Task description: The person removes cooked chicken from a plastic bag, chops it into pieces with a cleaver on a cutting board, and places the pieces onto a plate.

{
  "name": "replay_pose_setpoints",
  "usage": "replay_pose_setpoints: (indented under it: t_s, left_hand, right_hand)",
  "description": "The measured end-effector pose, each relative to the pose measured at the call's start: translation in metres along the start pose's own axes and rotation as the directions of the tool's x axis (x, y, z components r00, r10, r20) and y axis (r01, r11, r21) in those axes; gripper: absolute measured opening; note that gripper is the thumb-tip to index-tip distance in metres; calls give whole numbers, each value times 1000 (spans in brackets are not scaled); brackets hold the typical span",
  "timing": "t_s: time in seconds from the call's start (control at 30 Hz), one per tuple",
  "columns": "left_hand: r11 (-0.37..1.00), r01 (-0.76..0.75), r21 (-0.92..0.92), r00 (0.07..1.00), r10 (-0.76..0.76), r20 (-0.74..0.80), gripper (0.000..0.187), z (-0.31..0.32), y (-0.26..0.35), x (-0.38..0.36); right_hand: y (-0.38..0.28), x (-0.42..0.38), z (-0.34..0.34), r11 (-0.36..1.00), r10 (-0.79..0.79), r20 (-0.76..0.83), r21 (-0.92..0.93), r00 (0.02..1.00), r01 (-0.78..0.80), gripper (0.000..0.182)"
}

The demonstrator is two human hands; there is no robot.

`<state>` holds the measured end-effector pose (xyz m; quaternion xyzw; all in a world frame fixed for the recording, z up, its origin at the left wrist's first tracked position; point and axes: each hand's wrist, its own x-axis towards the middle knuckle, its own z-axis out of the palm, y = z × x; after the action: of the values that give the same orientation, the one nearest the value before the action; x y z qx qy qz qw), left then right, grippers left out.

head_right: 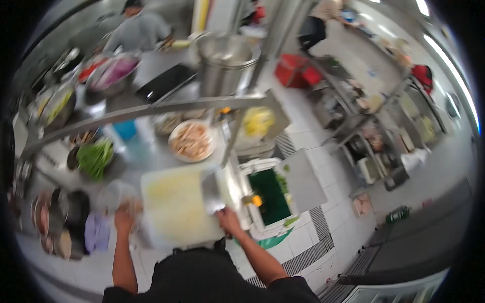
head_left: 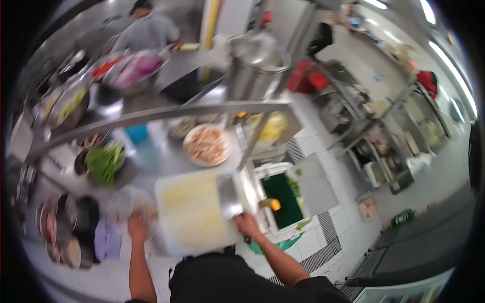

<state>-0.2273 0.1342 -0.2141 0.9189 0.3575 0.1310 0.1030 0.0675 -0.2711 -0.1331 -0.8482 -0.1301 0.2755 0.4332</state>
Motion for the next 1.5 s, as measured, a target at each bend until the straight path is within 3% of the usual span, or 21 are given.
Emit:
replay_pose_setpoints:
  t_s: [0.03, 0.07, 0.13, 0.17, 0.23, 0.47, 0.53, 0.6, 0.63, 0.67, 0.7, 0.87, 1.03, 1.13, 1.23, 1.33, 1.37, 1.4, 1.43, 1.47, 1.5]
  left_hand:
    - [999, 49, -6, 999, -49, -11, 43, -10, 9, -1]
    - [966, -184, 179, 951, 221, -216, 38, -1, -1, -2]
    - [970, 218, -104, 972, -226, -66, 29, -31, 29, -4]
    - [974, 198, -107, 976, -206, -70, 29, -37, 29, -2]
    - [906, 415, -84, 909, -416, 8, 21, -40, 27, -1]
    - [954, 298, -6, 954, -298, 5, 19, -25, -3, -4]
    - [929, 359, -90, 931, -350, 106, 20, -9, -42, -2]
    - [865, 194, -463, 978, -135, 158, 20, 12, -103, -14]
    - [869, 247, -428, 967, -192, 168, 20, -22, -79, -25]
    - [266, 538, -800, 764, -554, 330, 17, -50, -47, -19]
    - [226, 497, -838, 735, -623, 268, 22, -60, -37, -18]
    - [214, 511, -833, 800, -473, 369, 22, -100, 71, 57]
    - [181, 434, -882, 898, -164, 408, 20, -72, 200, 175]
    - [28, 389, -921, 919, 60, 390, 43, -77, 270, 232]
    - [118, 394, -912, 911, 82, 404, 57, -89, 296, 263]
    - [278, 276, -920, 941, 118, 318, 58, -107, 257, 272]
    - [443, 296, -846, 925, 89, 370, 57, -115, 228, 269]
    - [594, 319, -739, 906, 39, 422, 56, -125, 189, 262]
    - [796, 174, -580, 953, 12, 302, 57, -114, 131, 259]
    - [935, 44, -351, 982, 24, 187, 58, -92, 68, 251]
    - [997, 66, -27, 958, -56, 281, 56, -83, 15, 233]
  right_hand:
    - [4, 1, 1, 1000, -10, 0, 3, 1000, 10, 35]
    - [5, 4, 1, 1000, -15, 17, 8, 1000, 15, 34]
    - [-11, -5, -7, 999, 23, 66, 27, 998, -25, 40]
    - [-11, -4, -8, 999, 32, 76, -7, 997, -31, 40]
    - [-14, -6, -9, 1000, 21, 64, -1, 998, -21, 40]
    - [-14, -4, -11, 999, 32, 88, 5, 996, -33, 41]
    - [-12, -4, -10, 999, 36, 95, 19, 995, -38, 40]
    - [-6, 0, -3, 999, 13, 30, 38, 999, -14, 39]
    - [-2, 3, -1, 999, 3, 33, 45, 999, -4, 39]
    - [4, 4, 0, 998, -2, 36, 56, 999, 0, 38]
    - [4, 2, 1, 998, -8, 31, 58, 999, 7, 35]
    - [-5, 2, -3, 991, -4, 57, 136, 998, -4, 26]
    - [-9, 2, -5, 993, 13, 57, 115, 998, -19, 27]
    - [-11, 1, -6, 994, 6, 45, 109, 999, -11, 28]
    - [-11, 0, -7, 994, -28, 29, 105, 999, 25, 28]
    - [-7, 1, -5, 991, -42, 7, 124, 999, 41, 27]
    - [-5, 1, -1, 989, -32, -4, 145, 999, 32, 26]
    - [6, 5, 3, 990, -46, -23, 135, 999, 49, 24]
    - [6, 4, 3, 986, -51, -16, 161, 999, 53, 23]
    - [5, 4, 4, 981, -55, -7, 186, 998, 56, 22]
    - [8, 6, 3, 984, -62, 1, 169, 998, 61, 21]
